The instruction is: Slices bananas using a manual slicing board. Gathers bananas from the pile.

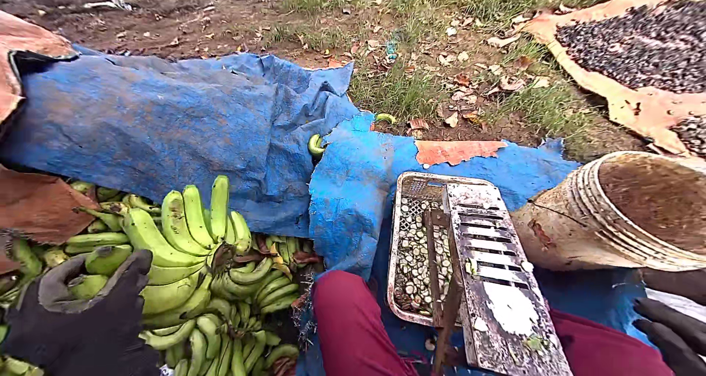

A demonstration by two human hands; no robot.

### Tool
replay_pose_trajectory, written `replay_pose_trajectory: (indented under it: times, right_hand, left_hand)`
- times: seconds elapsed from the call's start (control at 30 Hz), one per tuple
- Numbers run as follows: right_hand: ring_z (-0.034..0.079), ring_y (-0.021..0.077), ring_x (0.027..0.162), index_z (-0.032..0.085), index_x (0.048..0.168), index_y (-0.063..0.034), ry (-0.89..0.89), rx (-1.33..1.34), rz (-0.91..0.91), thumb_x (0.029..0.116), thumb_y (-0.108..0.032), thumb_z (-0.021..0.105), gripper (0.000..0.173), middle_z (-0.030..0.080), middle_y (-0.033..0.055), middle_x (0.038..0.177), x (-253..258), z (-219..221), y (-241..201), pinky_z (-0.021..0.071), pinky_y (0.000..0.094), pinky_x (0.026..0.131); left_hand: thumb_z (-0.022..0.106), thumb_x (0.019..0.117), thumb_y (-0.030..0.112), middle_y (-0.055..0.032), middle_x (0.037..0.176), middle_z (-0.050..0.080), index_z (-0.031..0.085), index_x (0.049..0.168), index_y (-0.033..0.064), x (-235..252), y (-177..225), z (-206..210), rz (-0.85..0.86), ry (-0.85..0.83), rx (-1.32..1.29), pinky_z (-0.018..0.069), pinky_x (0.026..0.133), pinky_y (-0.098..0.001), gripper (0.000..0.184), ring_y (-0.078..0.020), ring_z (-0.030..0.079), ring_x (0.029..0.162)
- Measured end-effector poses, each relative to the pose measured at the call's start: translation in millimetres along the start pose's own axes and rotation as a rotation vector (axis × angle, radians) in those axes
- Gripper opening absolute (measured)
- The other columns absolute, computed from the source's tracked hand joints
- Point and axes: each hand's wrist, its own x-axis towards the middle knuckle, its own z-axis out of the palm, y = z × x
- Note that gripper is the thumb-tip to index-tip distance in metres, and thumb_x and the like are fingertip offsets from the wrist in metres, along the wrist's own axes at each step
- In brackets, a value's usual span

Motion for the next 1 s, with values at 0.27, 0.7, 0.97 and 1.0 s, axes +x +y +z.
replay_pose_trajectory:
  times: [0.27, 0.7, 0.97, 1.0]
  right_hand:
    - [0.068, 0.0321, 0.115, 0.065, 0.124, 0.0097, 0.152, 0.048, 0.004, 0.1058, -0.015, 0.055, 0.032, 0.067, 0.0284, 0.125, -54, -25, 25, 0.0547, 0.0426, 0.102]
    - [0.05, 0.0268, 0.142, 0.01, 0.163, -0.0002, 0.013, 1.047, 0.093, 0.0868, -0.045, 0.075, 0.109, 0.037, 0.0204, 0.162, -1, 120, -96, 0.0477, 0.0404, 0.114]
    - [0.036, 0.0404, 0.149, 0.041, 0.153, -0.0176, 0.493, -0.054, -0.354, 0.0776, -0.077, 0.07, 0.1, 0.047, 0.0191, 0.155, 58, 122, -117, 0.0243, 0.0655, 0.123]
    - [0.041, 0.041, 0.146, 0.047, 0.149, -0.0203, 0.488, -0.12, -0.419, 0.0785, -0.076, 0.069, 0.093, 0.055, 0.0149, 0.15, 68, 108, -114, 0.0256, 0.0677, 0.121]
  left_hand:
    - [0.089, 0.0749, 0.039, -0.0104, 0.118, 0.069, 0.065, 0.127, 0.0093, -25, 35, -15, 0.146, -0.136, -0.331, 0.0584, 0.089, -0.0402, 0.065, -0.0183, 0.068, 0.104]
    - [0.086, 0.0705, 0.029, -0.009, 0.105, 0.069, 0.069, 0.109, 0.0012, -126, 227, 51, 0.356, -0.453, -0.575, 0.0546, 0.085, -0.0311, 0.051, -0.0122, 0.065, 0.096]
    - [0.08, 0.0742, 0.014, -0.0031, 0.085, 0.072, 0.064, 0.107, 0.0015, -165, 271, 83, -0.031, -0.743, -1.088, 0.0625, 0.066, -0.0287, 0.038, -0.012, 0.072, 0.075]
    - [0.079, 0.0744, 0.016, -0.0041, 0.083, 0.072, 0.065, 0.106, 0.0016, -168, 273, 85, -0.052, -0.788, -1.091, 0.0623, 0.065, -0.0301, 0.038, -0.0134, 0.071, 0.073]
